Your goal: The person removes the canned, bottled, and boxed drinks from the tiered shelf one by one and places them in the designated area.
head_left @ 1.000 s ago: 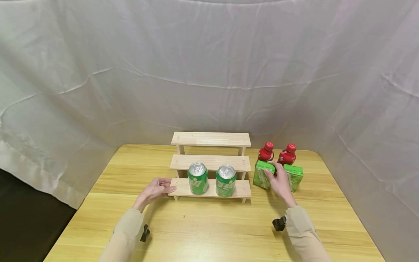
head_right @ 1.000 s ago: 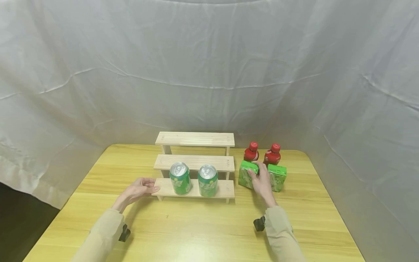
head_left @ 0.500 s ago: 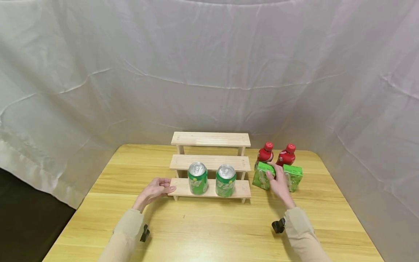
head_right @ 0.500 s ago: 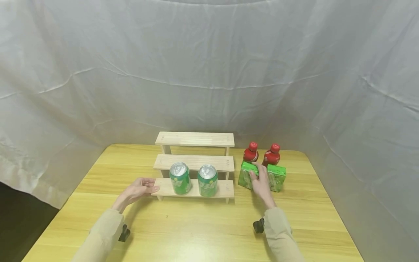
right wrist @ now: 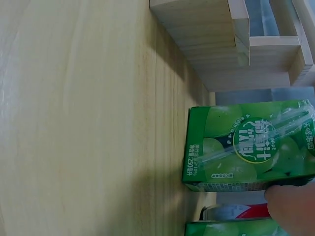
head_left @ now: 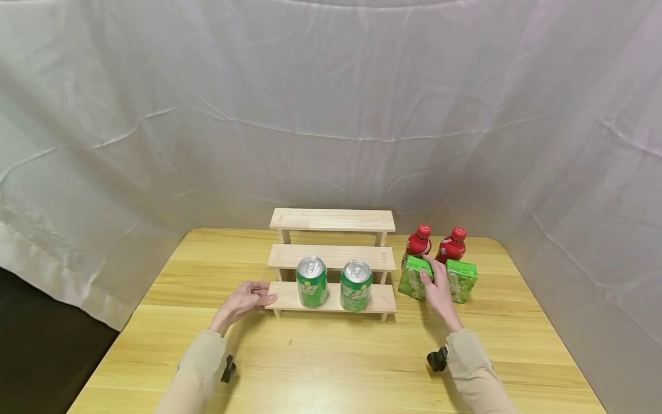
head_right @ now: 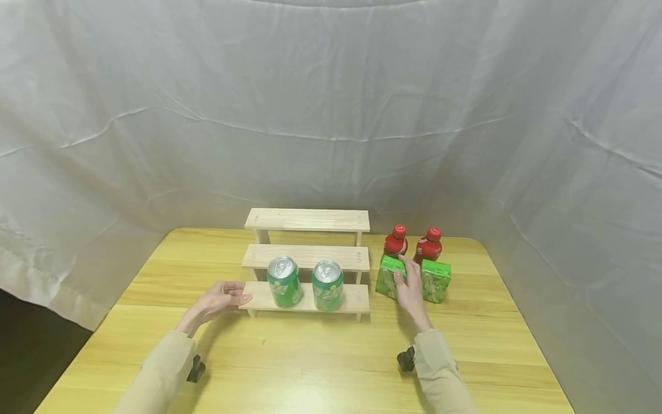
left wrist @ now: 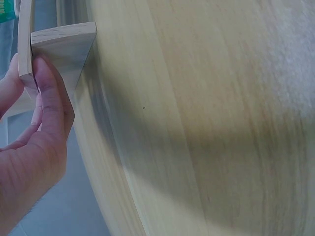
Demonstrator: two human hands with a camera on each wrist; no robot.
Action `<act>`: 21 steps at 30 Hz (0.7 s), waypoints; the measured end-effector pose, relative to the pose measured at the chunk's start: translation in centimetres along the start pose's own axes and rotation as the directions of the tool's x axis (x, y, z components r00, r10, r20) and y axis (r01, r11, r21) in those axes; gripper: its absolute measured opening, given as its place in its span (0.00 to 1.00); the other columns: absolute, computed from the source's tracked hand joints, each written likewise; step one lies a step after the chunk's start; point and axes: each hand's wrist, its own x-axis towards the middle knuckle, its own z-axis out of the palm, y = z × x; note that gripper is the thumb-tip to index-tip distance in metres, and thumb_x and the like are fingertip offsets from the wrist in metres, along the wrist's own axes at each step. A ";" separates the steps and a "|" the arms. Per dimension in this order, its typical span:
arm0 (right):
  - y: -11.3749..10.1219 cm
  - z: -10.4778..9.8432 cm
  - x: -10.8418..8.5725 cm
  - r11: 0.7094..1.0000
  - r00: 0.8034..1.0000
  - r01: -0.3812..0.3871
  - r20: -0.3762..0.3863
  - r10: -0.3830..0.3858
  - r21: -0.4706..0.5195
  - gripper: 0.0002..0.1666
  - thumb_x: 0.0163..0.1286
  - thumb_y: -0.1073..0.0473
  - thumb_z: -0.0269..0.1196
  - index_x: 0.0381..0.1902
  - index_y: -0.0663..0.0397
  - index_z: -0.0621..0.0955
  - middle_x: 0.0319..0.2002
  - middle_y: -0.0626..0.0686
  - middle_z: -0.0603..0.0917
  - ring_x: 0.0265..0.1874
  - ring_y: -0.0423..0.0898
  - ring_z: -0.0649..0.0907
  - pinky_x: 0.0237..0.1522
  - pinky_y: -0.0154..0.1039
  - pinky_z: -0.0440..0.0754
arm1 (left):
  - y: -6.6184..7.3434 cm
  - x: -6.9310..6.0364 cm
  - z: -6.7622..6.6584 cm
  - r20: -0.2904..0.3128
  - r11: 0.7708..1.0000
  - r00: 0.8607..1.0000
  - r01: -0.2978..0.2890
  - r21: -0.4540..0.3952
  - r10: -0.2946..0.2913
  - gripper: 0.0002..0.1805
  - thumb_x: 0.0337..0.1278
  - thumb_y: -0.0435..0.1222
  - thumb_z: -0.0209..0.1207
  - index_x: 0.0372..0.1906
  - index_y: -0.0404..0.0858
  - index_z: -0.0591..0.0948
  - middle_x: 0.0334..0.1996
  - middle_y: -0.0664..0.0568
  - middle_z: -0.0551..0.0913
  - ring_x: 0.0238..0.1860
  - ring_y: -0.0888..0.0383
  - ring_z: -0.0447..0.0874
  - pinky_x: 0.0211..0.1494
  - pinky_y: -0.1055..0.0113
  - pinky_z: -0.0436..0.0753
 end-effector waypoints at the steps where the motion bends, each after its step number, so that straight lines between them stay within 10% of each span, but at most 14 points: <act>1: 0.0 0.0 0.0 1.000 1.000 -0.001 0.002 0.001 0.001 0.27 0.80 0.65 0.46 0.72 0.72 0.62 0.69 0.75 0.60 0.71 0.71 0.60 0.74 0.68 0.55 | 0.0 0.0 0.0 -0.001 1.000 1.000 0.001 -0.001 -0.001 0.31 0.64 0.29 0.61 0.64 0.15 0.63 0.43 0.46 0.78 0.39 0.61 0.79 0.51 0.64 0.85; 21: -2.3 0.9 -1.3 0.994 0.996 0.059 -0.078 -0.052 0.091 0.36 0.75 0.60 0.57 0.76 0.64 0.59 0.80 0.65 0.49 0.80 0.65 0.40 0.77 0.72 0.36 | -0.1 0.1 0.1 -0.013 1.000 1.000 0.006 0.008 -0.006 0.32 0.64 0.30 0.61 0.65 0.15 0.62 0.46 0.43 0.78 0.39 0.61 0.80 0.49 0.65 0.85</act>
